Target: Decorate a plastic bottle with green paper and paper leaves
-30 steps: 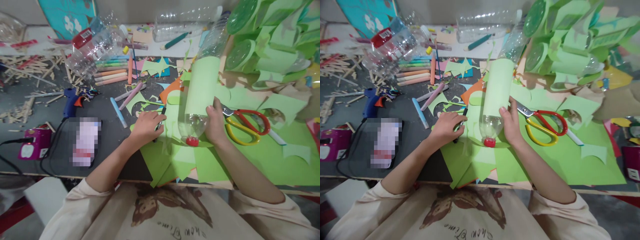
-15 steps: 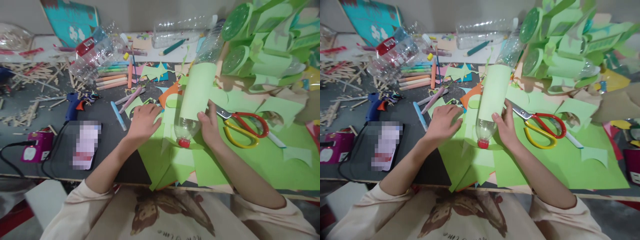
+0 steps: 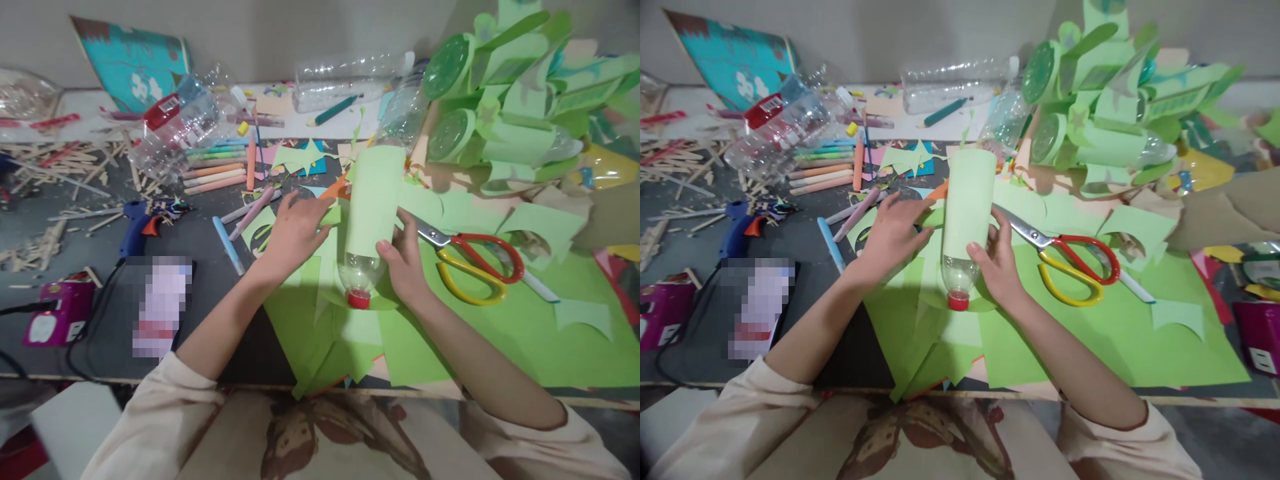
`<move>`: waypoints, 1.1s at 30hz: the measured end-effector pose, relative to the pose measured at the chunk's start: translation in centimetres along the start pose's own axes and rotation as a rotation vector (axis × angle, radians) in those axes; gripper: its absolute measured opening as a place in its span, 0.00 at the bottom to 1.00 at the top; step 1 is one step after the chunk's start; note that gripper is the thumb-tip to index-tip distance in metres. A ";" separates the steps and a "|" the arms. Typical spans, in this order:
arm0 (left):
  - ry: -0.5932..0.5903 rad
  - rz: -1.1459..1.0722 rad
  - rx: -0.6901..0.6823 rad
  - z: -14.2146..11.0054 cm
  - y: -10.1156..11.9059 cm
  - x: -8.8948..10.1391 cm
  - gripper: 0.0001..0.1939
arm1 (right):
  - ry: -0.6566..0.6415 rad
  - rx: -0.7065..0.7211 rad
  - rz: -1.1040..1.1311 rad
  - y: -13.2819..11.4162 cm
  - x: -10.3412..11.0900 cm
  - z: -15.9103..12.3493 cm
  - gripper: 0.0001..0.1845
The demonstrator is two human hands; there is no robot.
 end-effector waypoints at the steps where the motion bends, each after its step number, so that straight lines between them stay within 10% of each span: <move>1: 0.031 -0.053 0.017 -0.4 -0.3 0.6 0.19 | -0.008 -0.006 0.001 0.0 0.0 0.0 0.32; 14: 0.444 -0.512 0.231 -6.1 -4.8 1.9 0.19 | -0.167 -0.033 -0.009 -0.7 -2.4 0.9 0.26; 24: 0.508 -0.546 0.236 -6.6 -5.0 1.5 0.21 | -0.094 0.043 -0.151 0.5 -4.7 6.3 0.34; 33: 0.572 -0.500 -0.027 -7.2 -1.8 2.5 0.15 | 0.090 0.505 -0.267 -3.8 -1.5 -1.2 0.22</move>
Point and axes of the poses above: each hand's wrist, its own z-axis towards the middle knuckle, its own x-axis out of the back of the hand, y = z × x, the point moved 4 cm from there along z, towards the middle knuckle, and after that the axes turned 2 degrees about -z, right-handed, at the moved point
